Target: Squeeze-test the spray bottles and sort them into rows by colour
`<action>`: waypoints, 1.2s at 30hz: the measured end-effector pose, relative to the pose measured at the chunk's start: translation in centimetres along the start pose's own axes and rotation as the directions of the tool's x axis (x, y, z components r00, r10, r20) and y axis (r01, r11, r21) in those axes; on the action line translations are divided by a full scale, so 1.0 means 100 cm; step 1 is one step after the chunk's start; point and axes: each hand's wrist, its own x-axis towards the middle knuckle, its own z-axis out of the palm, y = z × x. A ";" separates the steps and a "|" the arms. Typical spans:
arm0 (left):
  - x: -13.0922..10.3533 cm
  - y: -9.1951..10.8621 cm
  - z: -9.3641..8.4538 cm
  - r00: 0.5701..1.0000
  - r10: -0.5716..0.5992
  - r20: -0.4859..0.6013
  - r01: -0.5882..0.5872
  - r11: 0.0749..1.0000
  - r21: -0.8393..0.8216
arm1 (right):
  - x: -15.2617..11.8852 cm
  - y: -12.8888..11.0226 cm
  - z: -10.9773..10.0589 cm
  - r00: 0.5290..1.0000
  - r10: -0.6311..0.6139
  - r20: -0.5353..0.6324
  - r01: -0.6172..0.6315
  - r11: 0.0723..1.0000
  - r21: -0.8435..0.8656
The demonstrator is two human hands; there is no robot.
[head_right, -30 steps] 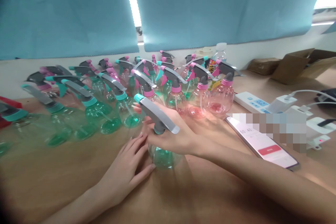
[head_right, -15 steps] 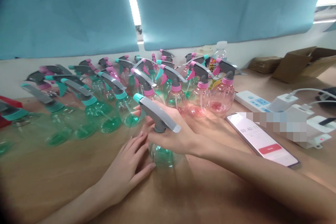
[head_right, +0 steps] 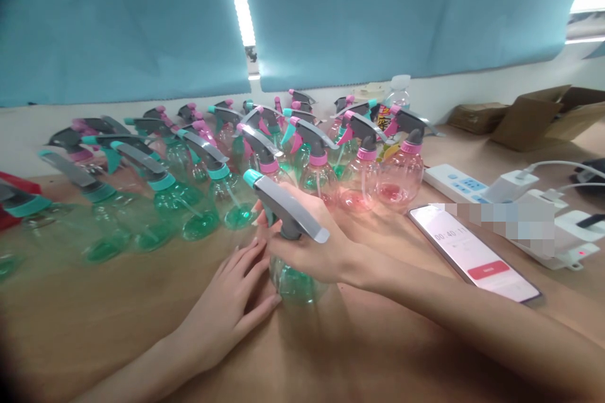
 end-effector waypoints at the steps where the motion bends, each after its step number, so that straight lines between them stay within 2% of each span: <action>1: 0.000 0.000 0.000 1.000 0.002 -0.002 -0.002 1.000 0.001 | -0.001 0.003 0.002 1.000 0.003 -0.015 -0.002 0.999 0.052; 3: 0.000 -0.001 0.001 1.000 0.004 -0.005 -0.004 1.000 0.003 | -0.001 0.004 0.003 1.000 0.006 0.007 -0.007 0.984 0.179; 5: 0.000 -0.001 0.001 1.000 0.005 -0.003 -0.005 1.000 0.004 | 0.000 0.000 0.001 0.999 0.003 0.041 -0.012 0.973 0.230; 10: 0.000 0.000 0.001 1.000 -0.004 0.009 0.004 1.000 0.005 | 0.006 -0.007 -0.005 0.996 -0.026 0.090 0.008 0.980 0.197; 16: 0.000 0.001 0.000 1.000 -0.001 -0.006 0.001 1.000 -0.006 | 0.000 0.021 0.012 0.999 -0.033 0.027 0.024 0.956 0.294; 20: 0.000 0.000 0.001 1.000 0.005 -0.007 -0.005 1.000 0.000 | -0.001 0.032 0.020 0.995 -0.087 0.043 0.068 0.941 0.331; 31: 0.001 0.001 0.000 1.000 0.000 0.008 0.000 1.000 -0.005 | 0.001 0.038 0.025 0.987 -0.159 0.033 0.130 0.897 0.422; 36: 0.001 0.001 0.000 1.000 0.000 -0.003 0.000 1.000 -0.009 | 0.003 0.024 0.016 0.983 -0.186 0.003 0.169 0.900 0.402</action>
